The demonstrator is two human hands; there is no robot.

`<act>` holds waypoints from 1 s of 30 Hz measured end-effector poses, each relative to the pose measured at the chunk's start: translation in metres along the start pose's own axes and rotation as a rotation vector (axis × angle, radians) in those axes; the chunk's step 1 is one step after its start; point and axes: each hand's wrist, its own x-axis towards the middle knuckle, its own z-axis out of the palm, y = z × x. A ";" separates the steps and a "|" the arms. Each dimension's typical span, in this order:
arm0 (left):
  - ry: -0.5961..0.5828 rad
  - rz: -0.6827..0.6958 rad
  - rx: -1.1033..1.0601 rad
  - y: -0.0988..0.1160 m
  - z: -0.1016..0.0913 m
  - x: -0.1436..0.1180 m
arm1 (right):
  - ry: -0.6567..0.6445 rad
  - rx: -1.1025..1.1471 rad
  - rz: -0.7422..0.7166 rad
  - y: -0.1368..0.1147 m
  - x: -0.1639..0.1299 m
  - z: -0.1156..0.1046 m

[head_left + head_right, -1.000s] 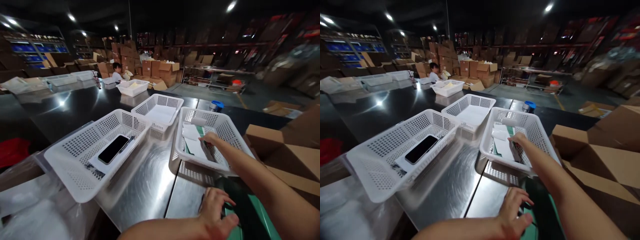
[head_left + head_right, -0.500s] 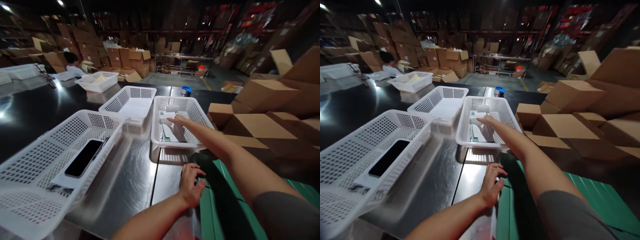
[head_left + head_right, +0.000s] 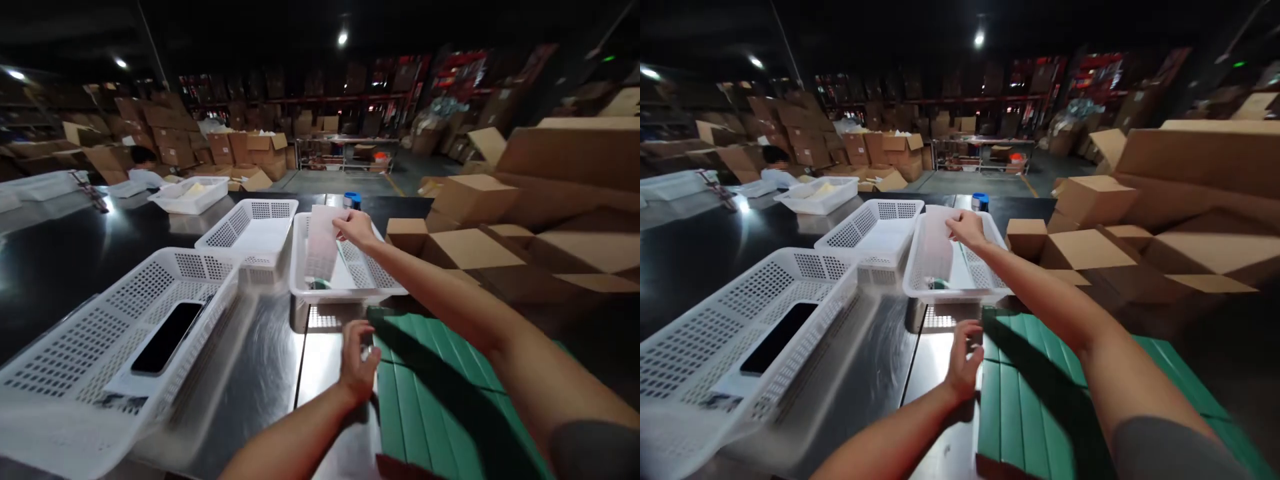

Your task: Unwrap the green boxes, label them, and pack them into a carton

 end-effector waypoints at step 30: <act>0.310 -0.491 -0.223 0.192 -0.097 -0.060 | -0.458 0.716 -0.063 0.050 -0.317 -0.059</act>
